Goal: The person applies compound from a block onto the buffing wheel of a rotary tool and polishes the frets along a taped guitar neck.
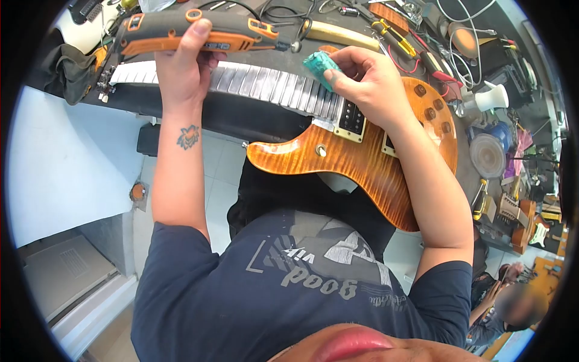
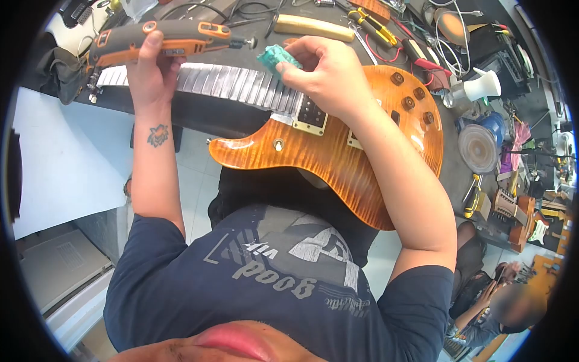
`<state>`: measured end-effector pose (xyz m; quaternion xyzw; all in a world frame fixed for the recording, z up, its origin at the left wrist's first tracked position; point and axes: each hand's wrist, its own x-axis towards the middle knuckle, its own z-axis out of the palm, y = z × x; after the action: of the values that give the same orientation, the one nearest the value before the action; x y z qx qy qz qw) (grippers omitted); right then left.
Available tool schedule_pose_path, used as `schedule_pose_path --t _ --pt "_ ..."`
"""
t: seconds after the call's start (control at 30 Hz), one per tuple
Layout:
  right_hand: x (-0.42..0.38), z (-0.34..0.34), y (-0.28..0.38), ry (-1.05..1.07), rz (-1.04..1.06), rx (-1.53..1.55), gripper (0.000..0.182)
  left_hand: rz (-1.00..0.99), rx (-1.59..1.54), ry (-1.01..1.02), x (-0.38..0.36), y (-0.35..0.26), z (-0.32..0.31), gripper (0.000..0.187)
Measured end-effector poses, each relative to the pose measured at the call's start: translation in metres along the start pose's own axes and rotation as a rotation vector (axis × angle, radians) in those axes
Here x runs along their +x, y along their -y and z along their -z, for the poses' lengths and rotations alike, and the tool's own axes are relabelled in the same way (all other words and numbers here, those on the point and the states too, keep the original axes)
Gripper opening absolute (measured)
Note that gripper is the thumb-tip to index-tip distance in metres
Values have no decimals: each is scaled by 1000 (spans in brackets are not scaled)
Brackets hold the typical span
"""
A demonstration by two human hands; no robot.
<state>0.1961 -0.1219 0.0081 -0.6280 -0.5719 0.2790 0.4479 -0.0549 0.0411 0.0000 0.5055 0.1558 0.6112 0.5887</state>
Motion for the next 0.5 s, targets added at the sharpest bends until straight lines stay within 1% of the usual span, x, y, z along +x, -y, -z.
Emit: schedule_pose_path --t 0.1,0.13,0.23,0.27,0.37,0.5 --pt "4 -1 1 27 -29 28 33 -12 -28 7 -5 2 3 31" --pt "5 -2 -1 29 -40 43 34 16 -39 11 -7 2 5 31" --pt "4 -4 -4 14 -62 66 34 11 -39 95 -8 3 8 32" --pt "4 -5 -5 8 -69 69 34 17 -24 94 -9 3 8 31" --pt "2 -7 -8 -17 -37 40 33 41 -20 122 -10 2 7 30" --pt "3 -7 -6 -17 -47 26 33 37 -12 117 -9 2 7 27"
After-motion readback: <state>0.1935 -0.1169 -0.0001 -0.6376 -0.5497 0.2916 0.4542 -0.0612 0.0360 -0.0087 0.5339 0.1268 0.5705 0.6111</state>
